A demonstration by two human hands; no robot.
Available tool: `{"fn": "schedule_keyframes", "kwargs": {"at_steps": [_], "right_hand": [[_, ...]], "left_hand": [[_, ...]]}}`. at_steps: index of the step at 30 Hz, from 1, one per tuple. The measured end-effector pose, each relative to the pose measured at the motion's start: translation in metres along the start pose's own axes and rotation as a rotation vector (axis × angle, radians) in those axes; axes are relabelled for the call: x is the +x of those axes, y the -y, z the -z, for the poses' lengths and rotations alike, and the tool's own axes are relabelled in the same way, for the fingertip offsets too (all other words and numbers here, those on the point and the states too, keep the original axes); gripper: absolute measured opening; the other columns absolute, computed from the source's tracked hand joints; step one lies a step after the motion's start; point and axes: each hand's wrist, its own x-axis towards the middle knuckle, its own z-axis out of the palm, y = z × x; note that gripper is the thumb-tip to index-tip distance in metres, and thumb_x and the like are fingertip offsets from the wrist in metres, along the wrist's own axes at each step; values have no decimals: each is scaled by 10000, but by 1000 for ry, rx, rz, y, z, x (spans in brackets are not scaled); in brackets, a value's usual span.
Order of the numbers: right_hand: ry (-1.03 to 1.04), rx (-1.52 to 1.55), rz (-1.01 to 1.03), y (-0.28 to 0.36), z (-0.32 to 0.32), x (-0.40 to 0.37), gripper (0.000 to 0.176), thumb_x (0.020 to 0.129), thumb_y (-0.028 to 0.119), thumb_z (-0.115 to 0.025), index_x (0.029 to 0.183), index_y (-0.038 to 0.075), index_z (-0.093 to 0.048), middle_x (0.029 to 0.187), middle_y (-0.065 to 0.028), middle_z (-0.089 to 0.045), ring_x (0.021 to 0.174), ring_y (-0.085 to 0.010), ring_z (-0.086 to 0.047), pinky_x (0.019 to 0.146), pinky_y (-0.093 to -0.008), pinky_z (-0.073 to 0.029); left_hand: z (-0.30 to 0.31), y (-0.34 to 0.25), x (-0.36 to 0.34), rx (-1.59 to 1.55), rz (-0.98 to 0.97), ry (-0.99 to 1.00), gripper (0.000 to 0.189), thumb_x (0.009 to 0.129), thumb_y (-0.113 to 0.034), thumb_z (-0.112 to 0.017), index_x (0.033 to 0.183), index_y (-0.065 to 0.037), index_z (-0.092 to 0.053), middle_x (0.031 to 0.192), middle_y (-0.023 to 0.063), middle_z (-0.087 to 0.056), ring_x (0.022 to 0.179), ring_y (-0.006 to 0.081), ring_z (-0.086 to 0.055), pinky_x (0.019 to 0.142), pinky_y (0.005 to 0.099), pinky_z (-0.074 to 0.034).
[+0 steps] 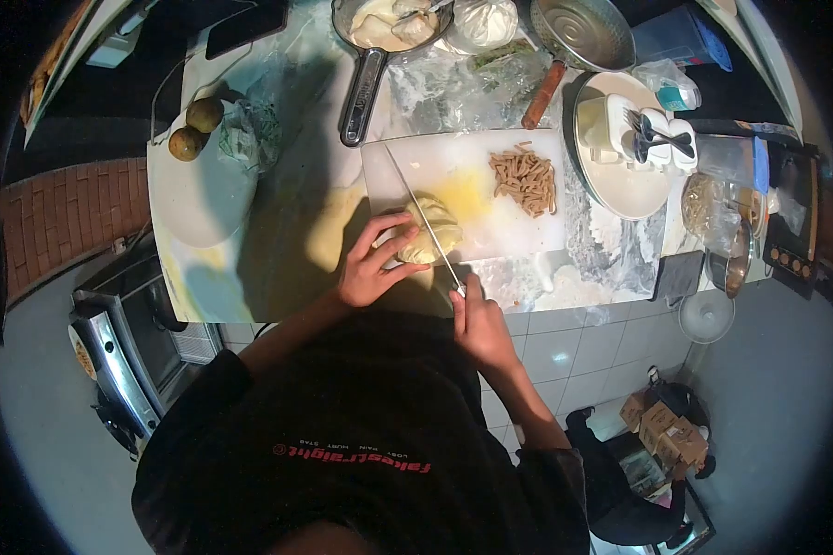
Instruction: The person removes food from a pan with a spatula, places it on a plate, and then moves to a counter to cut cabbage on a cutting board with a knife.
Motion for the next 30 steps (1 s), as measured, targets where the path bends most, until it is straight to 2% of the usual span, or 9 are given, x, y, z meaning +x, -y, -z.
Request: {"fn": "schedule_keyframes", "kwargs": {"at_steps": [2,3,6,9,15,17,21,24,30], "right_hand": [[34,-33,-124,10,3,-1,324,1049,240,-442,1238,-23,-430,668,-302,-579,671,-534,-568,619,-564,-415],[38,-35,-124,12,1,0,324,1049,240,-442,1238,-23,-430,668,-302,-579,671,-534,-568,619,-564,-415],[15,-86,-89,12,-2,-3,376,1030,195,-483,1289,-68,-414,632,-300,-588,651,-520,-602,564,-575,-446],[-38,-172,-2,5,-8,0,399,1025,197,-497,1321,-53,-402,614,-291,-590,628,-501,-616,563,-569,-470],[-91,-226,126,13,-12,15,287,1009,191,-523,1200,-11,-449,593,-275,-586,582,-486,-611,542,-565,-486],[-46,-205,-38,15,-15,20,205,1014,159,-497,1145,9,-448,631,-299,-575,654,-528,-591,577,-603,-436],[-86,-184,-45,24,-21,27,181,1013,162,-500,1102,18,-436,609,-299,-571,637,-529,-592,536,-599,-436],[-129,-272,-27,20,-25,28,239,1013,223,-515,1120,21,-445,588,-270,-585,588,-480,-623,515,-570,-490],[-83,-169,-106,20,-19,30,286,1029,256,-497,1145,2,-438,654,-298,-602,671,-529,-607,576,-581,-482]], "left_hand": [[-1,-3,-1,-35,36,-51,577,728,-158,-853,1252,-37,-646,1279,154,-497,1186,310,-558,998,405,-528],[-1,-2,-1,-35,39,-54,577,728,-158,-853,1252,-37,-646,1279,154,-497,1186,310,-558,998,405,-528],[-3,-1,-3,-65,42,-39,576,729,-143,-848,1255,-21,-647,1271,174,-480,1192,310,-551,1007,413,-536],[-6,1,-4,-75,61,-79,582,677,-136,-878,1213,-28,-680,1246,137,-519,1158,311,-584,971,407,-544],[-7,7,-7,-31,-6,-101,517,724,-149,-845,1193,1,-688,1150,161,-554,1140,311,-587,998,392,-518],[-9,6,-8,-70,37,-109,481,732,-136,-837,1176,-7,-702,1140,153,-559,1138,313,-589,1010,392,-501],[-3,3,-7,-38,58,-81,449,716,-77,-844,1139,5,-717,1178,156,-574,1143,318,-603,972,384,-541],[-6,6,-7,-20,23,-83,444,738,-100,-838,1154,-6,-715,1172,155,-573,1134,316,-602,964,380,-537],[-7,9,-7,-91,7,-56,521,762,-151,-832,1227,2,-655,1204,165,-519,1170,327,-562,974,408,-531]]}}
